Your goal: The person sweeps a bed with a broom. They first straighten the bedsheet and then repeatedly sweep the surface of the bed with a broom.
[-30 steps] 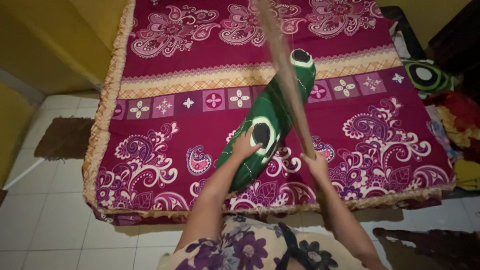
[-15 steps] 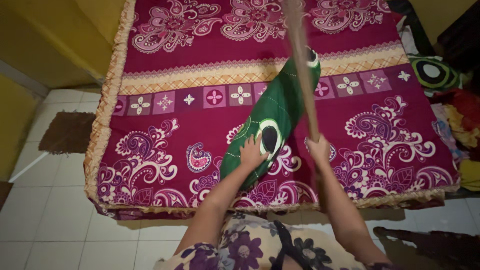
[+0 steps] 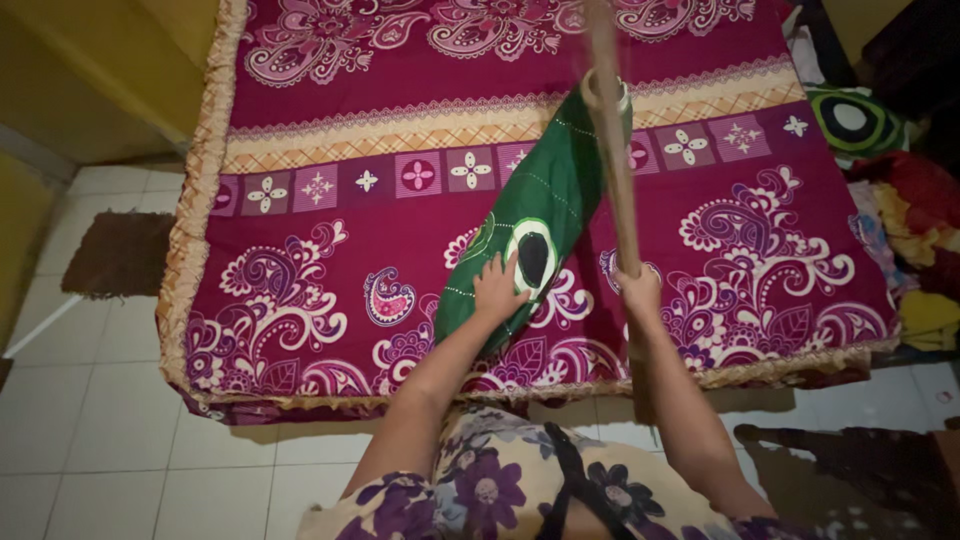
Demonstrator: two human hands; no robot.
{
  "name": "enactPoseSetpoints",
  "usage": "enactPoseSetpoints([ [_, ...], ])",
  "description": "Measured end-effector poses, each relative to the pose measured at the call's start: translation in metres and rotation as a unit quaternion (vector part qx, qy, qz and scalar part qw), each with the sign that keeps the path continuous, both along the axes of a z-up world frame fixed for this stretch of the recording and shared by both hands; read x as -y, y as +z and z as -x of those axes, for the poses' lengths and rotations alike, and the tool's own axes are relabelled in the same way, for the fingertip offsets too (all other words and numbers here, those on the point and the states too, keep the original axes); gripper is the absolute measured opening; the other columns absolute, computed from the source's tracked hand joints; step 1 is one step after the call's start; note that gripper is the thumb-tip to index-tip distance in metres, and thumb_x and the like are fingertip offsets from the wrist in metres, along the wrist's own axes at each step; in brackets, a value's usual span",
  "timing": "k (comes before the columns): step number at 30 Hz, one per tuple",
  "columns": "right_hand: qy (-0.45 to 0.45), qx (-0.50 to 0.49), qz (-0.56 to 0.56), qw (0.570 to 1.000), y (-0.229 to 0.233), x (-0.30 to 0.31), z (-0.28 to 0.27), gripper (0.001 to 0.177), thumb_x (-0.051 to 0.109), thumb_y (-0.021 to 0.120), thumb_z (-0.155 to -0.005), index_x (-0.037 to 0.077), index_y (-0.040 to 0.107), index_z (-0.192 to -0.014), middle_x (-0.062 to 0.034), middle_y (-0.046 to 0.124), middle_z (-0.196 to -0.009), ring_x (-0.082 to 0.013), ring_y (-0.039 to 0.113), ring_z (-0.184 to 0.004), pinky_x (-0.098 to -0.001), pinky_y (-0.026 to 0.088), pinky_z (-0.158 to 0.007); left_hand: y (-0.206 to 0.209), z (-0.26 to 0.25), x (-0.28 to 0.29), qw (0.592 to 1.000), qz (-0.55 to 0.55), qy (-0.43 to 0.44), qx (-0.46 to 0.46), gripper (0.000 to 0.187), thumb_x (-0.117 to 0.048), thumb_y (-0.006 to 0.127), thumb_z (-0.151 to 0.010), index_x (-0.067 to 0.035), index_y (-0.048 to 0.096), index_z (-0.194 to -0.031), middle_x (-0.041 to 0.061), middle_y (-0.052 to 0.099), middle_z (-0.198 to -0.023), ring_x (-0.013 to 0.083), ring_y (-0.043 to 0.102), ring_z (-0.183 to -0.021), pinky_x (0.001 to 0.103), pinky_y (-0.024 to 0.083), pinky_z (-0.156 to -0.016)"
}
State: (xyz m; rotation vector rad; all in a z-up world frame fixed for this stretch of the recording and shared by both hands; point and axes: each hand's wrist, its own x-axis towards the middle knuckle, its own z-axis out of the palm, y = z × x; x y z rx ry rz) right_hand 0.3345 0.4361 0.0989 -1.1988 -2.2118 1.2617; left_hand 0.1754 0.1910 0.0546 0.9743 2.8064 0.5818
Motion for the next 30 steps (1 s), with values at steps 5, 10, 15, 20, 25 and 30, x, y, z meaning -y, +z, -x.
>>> enactPoseSetpoints([
  [5,-0.049,-0.043,-0.094,0.993,0.004,0.008,-0.014,0.039,0.023,0.072,-0.088,0.000,0.065,-0.118,-0.0234,0.073,-0.097,-0.0374,0.073,-0.089,-0.0468,0.054,-0.076,0.003,-0.014,-0.001,0.999,0.017,-0.023,-0.018,0.105,-0.047,0.083,-0.075,-0.020,0.027,-0.160,0.023,0.036,-0.157,0.0427,0.041,-0.140,0.064,0.041,-0.101],
  [10,-0.013,0.173,-0.006,0.985,-0.033,0.025,-0.055,0.036,0.022,0.073,-0.088,0.000,0.066,-0.115,-0.0230,0.073,-0.096,-0.0366,0.072,-0.086,-0.0471,0.054,-0.075,-0.005,-0.029,-0.006,0.998,0.016,-0.053,-0.040,0.104,-0.043,0.084,-0.074,-0.022,0.029,-0.160,0.026,0.033,-0.158,0.0455,0.038,-0.142,0.067,0.038,-0.105],
  [15,-0.038,0.005,0.071,0.997,-0.034,0.020,-0.058,0.034,0.022,0.074,-0.088,0.000,0.066,-0.112,-0.0227,0.073,-0.095,-0.0358,0.070,-0.084,-0.0474,0.053,-0.074,-0.011,-0.047,-0.011,0.996,0.042,-0.066,-0.045,0.103,-0.045,0.084,-0.075,-0.013,0.030,-0.157,0.029,0.028,-0.160,0.0474,0.032,-0.145,0.070,0.035,-0.106],
  [20,-0.061,-0.095,-0.061,0.992,-0.015,0.012,-0.043,0.036,0.023,0.072,-0.091,0.002,0.061,-0.117,-0.0203,0.073,-0.094,-0.0319,0.072,-0.083,-0.0443,0.054,-0.074,-0.014,-0.075,-0.013,0.983,0.099,-0.141,-0.067,0.102,-0.045,0.084,-0.073,-0.016,0.034,-0.157,0.029,0.022,-0.163,0.0468,0.028,-0.146,0.066,0.035,-0.106],
  [25,-0.055,0.020,-0.087,0.995,-0.026,0.027,-0.056,0.033,0.022,0.071,-0.092,0.001,0.061,-0.116,-0.0217,0.071,-0.090,-0.0340,0.071,-0.080,-0.0454,0.053,-0.070,-0.022,-0.080,-0.003,0.974,0.007,-0.224,0.018,0.077,-0.048,0.075,-0.085,-0.021,0.046,-0.150,0.019,0.035,-0.161,0.0375,0.036,-0.149,0.064,0.035,-0.111],
  [30,0.047,0.114,0.000,0.992,-0.027,0.011,-0.079,0.023,0.019,0.072,-0.091,0.001,0.067,-0.105,-0.0200,0.070,-0.082,-0.0316,0.071,-0.073,-0.0440,0.053,-0.065,-0.033,-0.039,0.015,0.997,-0.032,-0.033,0.057,0.081,-0.057,0.073,-0.086,-0.017,0.044,-0.150,0.017,0.039,-0.156,0.0347,0.037,-0.144,0.066,0.032,-0.109],
])
